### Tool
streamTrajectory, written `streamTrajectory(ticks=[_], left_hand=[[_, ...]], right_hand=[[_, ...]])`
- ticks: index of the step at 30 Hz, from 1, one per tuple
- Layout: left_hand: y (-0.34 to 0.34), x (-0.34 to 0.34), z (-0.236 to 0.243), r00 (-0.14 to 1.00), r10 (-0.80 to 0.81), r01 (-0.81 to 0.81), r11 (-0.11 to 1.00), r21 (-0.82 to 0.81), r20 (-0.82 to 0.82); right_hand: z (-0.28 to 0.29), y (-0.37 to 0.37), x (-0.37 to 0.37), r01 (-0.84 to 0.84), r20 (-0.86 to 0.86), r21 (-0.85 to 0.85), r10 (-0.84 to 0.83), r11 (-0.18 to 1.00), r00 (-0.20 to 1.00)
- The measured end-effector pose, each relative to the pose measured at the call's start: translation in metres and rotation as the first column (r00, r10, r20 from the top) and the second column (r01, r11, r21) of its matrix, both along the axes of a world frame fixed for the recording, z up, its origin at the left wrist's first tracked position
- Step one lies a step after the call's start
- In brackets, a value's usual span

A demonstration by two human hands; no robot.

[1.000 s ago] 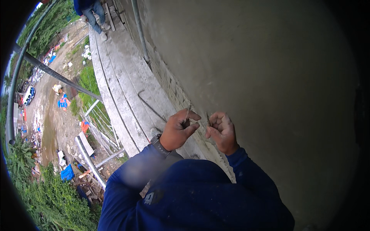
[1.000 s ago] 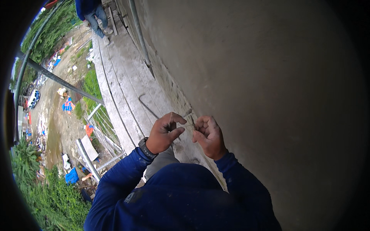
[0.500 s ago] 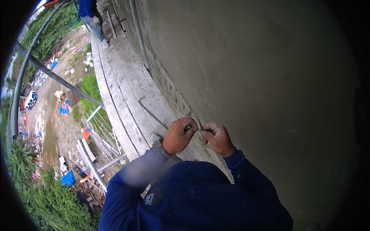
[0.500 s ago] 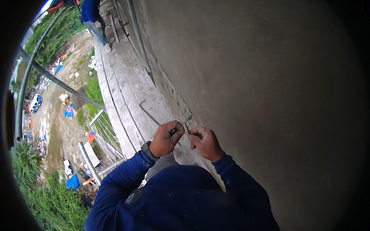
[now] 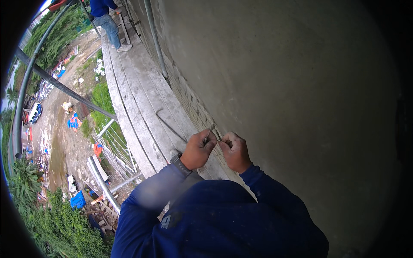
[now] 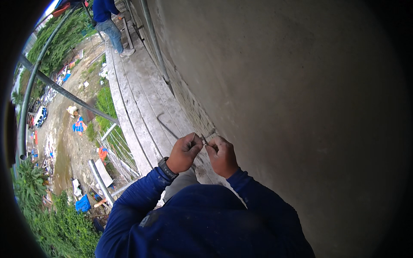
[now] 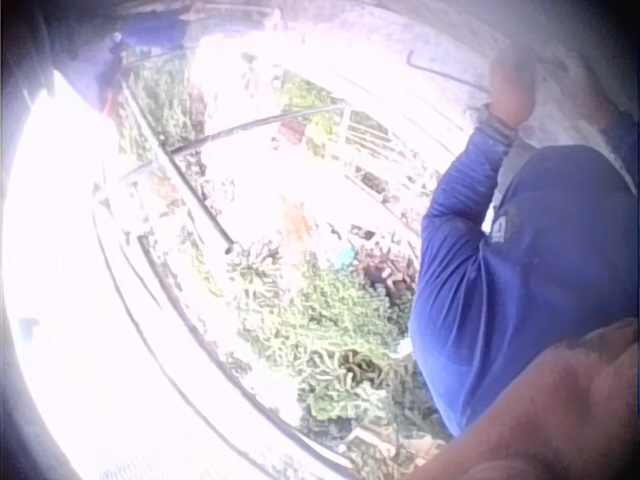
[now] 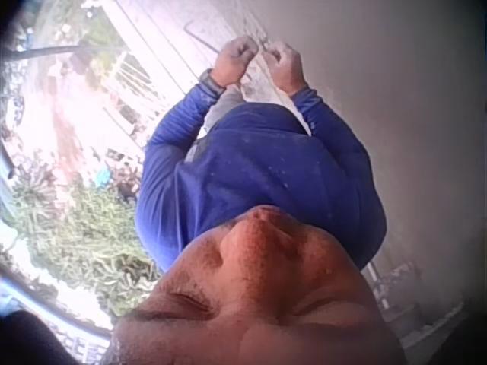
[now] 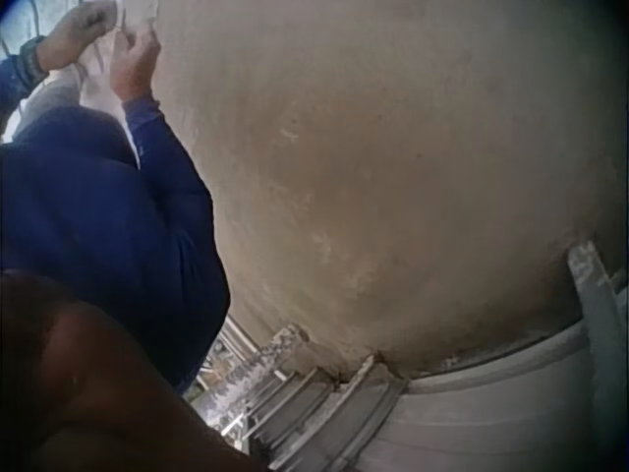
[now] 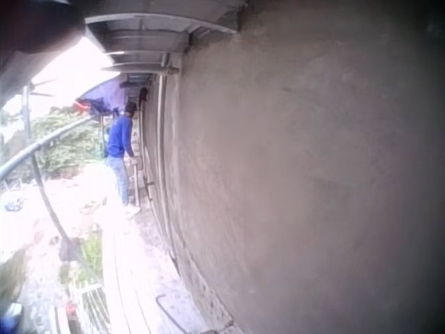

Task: The person applies cement plaster to a vertical wall using a trowel and a long metal straightedge. They smooth the wet surface and then use a string line to check for levelness, adjusting the plaster as needed.

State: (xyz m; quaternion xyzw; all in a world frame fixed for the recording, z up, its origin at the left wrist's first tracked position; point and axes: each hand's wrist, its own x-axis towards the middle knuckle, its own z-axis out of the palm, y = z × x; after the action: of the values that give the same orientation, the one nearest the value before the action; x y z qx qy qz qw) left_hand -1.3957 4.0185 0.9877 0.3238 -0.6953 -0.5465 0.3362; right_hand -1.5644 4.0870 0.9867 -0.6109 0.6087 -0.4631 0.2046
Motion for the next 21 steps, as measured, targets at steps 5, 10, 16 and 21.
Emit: streamTrajectory(ticks=[5,10,16,21], left_hand=[[-0.010,0.001,-0.010,1.000,-0.001,0.001,1.000,-0.003,-0.024],[-0.015,0.006,-0.013,0.999,-0.036,0.036,0.999,-0.020,-0.001],[-0.021,0.008,-0.010,0.995,-0.084,0.083,0.996,0.018,0.062],[-0.021,0.010,-0.010,0.997,-0.066,0.068,0.996,-0.059,0.033]], right_hand=[[0.020,0.011,-0.004,-0.296,0.640,0.351,0.003,0.888,0.768],[0.001,-0.004,-0.005,-0.174,0.433,0.310,0.024,0.935,0.901],[-0.004,-0.006,-0.003,-0.132,0.476,0.309,-0.033,0.942,0.879],[-0.001,-0.009,0.005,-0.049,0.242,0.317,-0.031,0.947,0.970]])
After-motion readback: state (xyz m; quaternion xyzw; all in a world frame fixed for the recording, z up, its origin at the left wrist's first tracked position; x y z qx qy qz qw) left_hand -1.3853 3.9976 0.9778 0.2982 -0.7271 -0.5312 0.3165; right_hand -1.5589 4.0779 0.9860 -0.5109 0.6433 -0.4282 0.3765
